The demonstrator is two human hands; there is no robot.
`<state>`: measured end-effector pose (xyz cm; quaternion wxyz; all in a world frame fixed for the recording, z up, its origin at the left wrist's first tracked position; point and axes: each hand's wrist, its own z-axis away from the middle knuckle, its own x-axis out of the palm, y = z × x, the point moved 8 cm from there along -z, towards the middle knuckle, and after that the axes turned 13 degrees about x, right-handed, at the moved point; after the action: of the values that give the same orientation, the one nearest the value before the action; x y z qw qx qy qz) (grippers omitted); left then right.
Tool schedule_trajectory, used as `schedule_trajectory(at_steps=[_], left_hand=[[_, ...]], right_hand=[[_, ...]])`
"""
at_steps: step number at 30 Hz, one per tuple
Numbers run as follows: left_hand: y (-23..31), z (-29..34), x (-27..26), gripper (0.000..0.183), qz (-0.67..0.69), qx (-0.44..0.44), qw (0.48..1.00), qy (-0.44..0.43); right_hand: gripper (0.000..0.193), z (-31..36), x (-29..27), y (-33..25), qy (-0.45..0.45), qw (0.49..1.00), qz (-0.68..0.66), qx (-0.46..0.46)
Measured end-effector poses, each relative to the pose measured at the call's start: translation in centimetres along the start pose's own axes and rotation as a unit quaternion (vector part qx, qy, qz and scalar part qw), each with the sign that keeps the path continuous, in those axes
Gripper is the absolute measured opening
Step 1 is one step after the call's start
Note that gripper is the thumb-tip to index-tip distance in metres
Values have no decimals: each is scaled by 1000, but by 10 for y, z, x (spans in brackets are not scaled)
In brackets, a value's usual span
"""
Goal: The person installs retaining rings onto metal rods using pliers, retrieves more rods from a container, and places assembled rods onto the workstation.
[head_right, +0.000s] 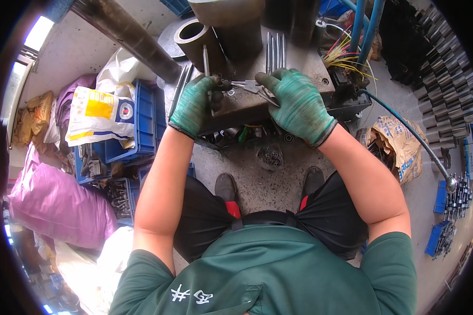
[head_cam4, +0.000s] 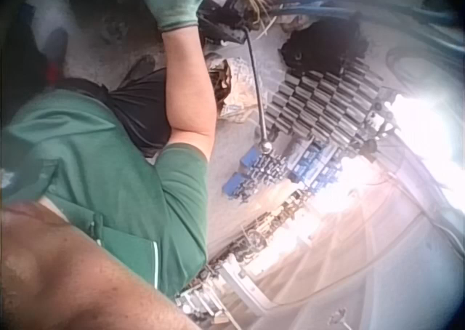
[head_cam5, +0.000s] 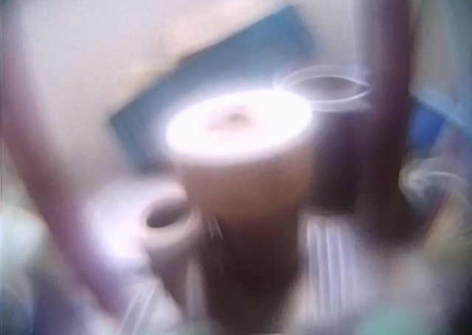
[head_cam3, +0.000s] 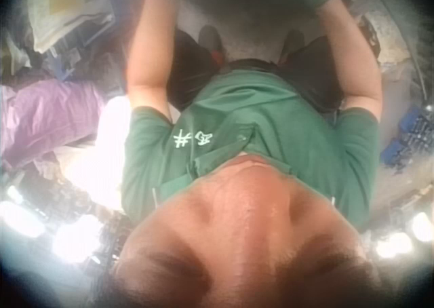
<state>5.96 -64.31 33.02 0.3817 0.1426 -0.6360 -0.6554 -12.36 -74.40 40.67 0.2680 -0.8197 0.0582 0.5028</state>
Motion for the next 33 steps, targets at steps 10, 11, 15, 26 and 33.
schedule_trajectory(at_steps=[10, 11, 15, 26, 33], left_hand=[[-11, 10, 4, 6, 68, -48, 996, 12], [-11, 11, 6, 6, 77, -53, 996, 6], [-15, 11, 3, 7, 107, -74, 991, 7], [-21, 10, -5, 6, 106, -90, 990, -5], [-23, 13, -5, 13, 104, -111, 988, -8]], right_hand=[[53, -1, 3, -9, 35, 999, 13, -39], [53, -1, 3, -10, 34, 999, 13, -38], [56, -1, 3, -13, 16, 999, 11, -31], [58, 0, 5, -16, 28, 998, 5, -53], [59, 0, 3, -17, 30, 998, 15, -56]])
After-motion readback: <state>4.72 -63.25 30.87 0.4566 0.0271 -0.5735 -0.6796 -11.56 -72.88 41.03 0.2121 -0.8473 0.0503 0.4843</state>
